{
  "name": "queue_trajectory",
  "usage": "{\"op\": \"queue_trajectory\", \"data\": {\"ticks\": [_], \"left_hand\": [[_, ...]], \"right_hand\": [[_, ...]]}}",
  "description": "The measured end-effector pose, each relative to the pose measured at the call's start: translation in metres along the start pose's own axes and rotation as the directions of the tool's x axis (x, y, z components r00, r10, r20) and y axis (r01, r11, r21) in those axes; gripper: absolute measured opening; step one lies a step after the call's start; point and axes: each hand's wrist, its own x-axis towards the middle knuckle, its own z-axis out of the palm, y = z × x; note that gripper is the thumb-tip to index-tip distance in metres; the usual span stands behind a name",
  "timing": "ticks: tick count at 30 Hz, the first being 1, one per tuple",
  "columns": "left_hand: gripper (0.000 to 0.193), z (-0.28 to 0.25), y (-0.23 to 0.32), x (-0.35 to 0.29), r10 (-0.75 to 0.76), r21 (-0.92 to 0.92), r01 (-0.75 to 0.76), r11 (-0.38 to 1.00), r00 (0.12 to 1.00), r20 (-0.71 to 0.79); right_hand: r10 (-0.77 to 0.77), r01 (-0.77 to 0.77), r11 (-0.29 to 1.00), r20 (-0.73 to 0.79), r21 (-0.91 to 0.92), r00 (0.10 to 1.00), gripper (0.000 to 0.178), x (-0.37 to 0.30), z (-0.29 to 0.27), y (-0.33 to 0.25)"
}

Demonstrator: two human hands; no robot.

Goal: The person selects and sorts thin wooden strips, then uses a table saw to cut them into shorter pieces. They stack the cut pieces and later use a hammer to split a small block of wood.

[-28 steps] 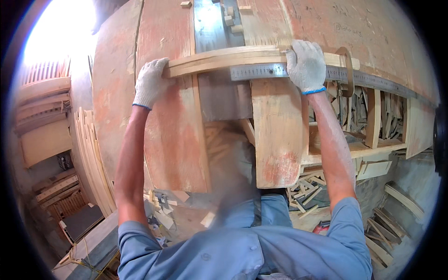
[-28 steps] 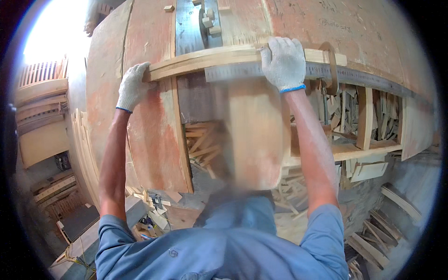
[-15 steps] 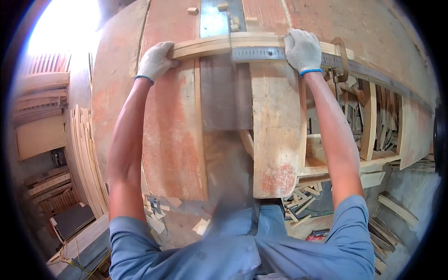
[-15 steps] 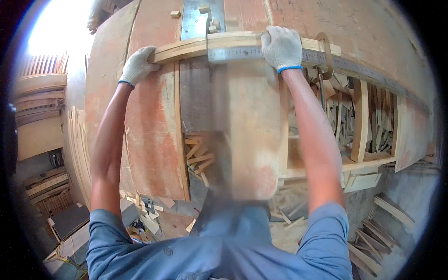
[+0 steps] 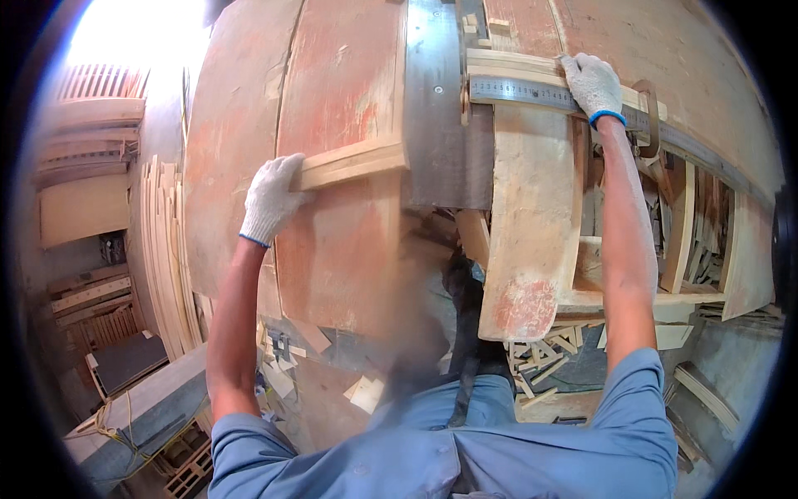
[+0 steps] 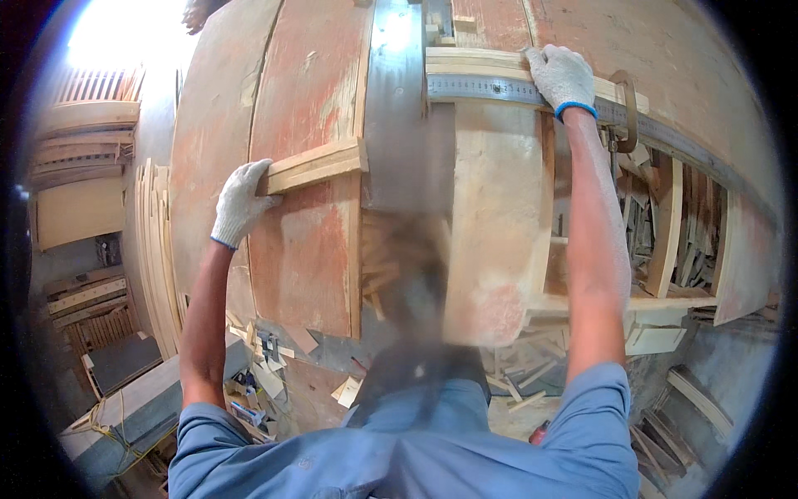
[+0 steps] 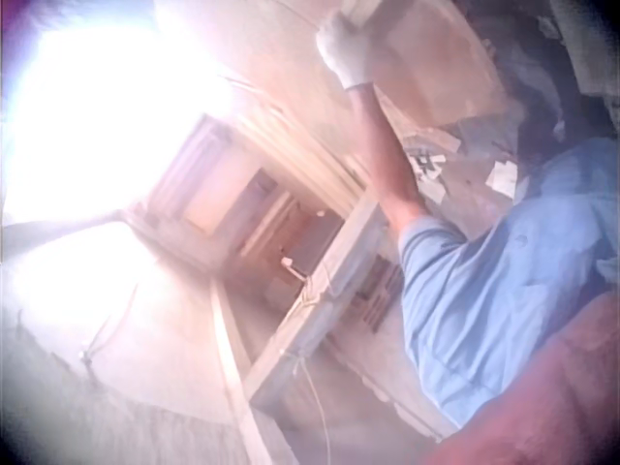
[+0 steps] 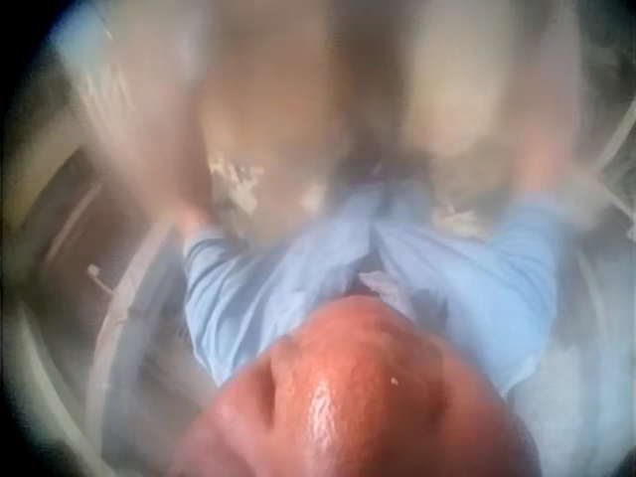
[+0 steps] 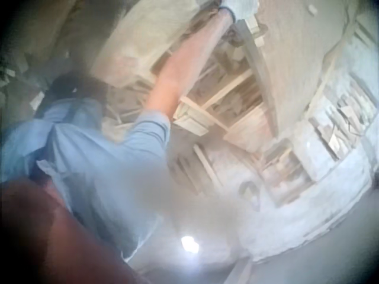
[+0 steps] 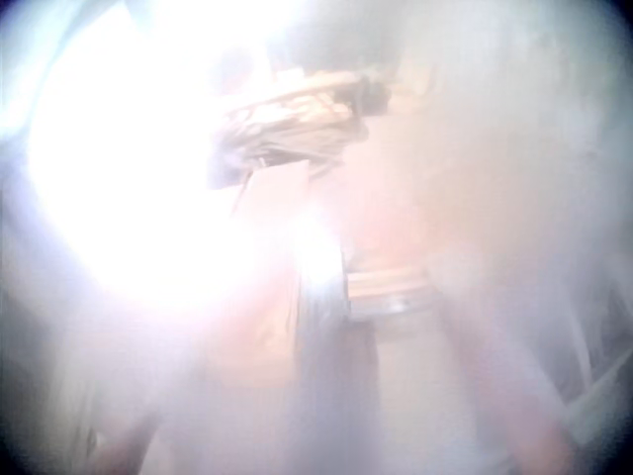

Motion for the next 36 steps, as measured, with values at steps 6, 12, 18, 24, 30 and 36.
{"op": "queue_trajectory", "data": {"ticks": [6, 12, 18, 24, 30, 36], "left_hand": [[0.074, 0.008, -0.004, -0.027, -0.007, -0.018, 0.007, 1.000, 1.000, -0.021], [0.074, 0.005, -0.003, -0.032, -0.047, -0.069, 0.048, 0.996, 0.999, 0.010], [0.071, 0.000, 0.023, -0.031, 0.195, -0.150, -0.186, 0.971, 0.980, 0.047], [0.063, 0.004, 0.052, 0.008, 0.397, -0.152, -0.388, 0.909, 0.917, 0.037], [0.070, 0.003, 0.061, 0.056, 0.291, -0.096, -0.285, 0.954, 0.954, 0.066], [0.072, 0.002, 0.030, 0.042, 0.114, -0.104, -0.105, 0.989, 0.990, 0.088]], "right_hand": [[-0.027, 0.028, 0.999, -0.046, 0.032, 0.999, 0.047, -0.071, -0.014, -0.007], [-0.023, 0.021, 1.000, 0.089, 0.019, 0.996, 0.035, -0.175, -0.045, -0.023], [-0.017, 0.022, 0.999, 0.094, -0.049, 0.995, 0.033, -0.189, -0.042, -0.018], [-0.006, 0.006, 1.000, 0.078, -0.005, 0.997, 0.038, -0.186, -0.038, -0.016], [-0.012, 0.005, 0.999, 0.160, 0.042, 0.987, 0.042, -0.177, -0.049, -0.015], [-0.230, 0.232, 0.973, 0.062, -0.019, 0.971, 0.051, -0.179, -0.057, -0.030]]}}
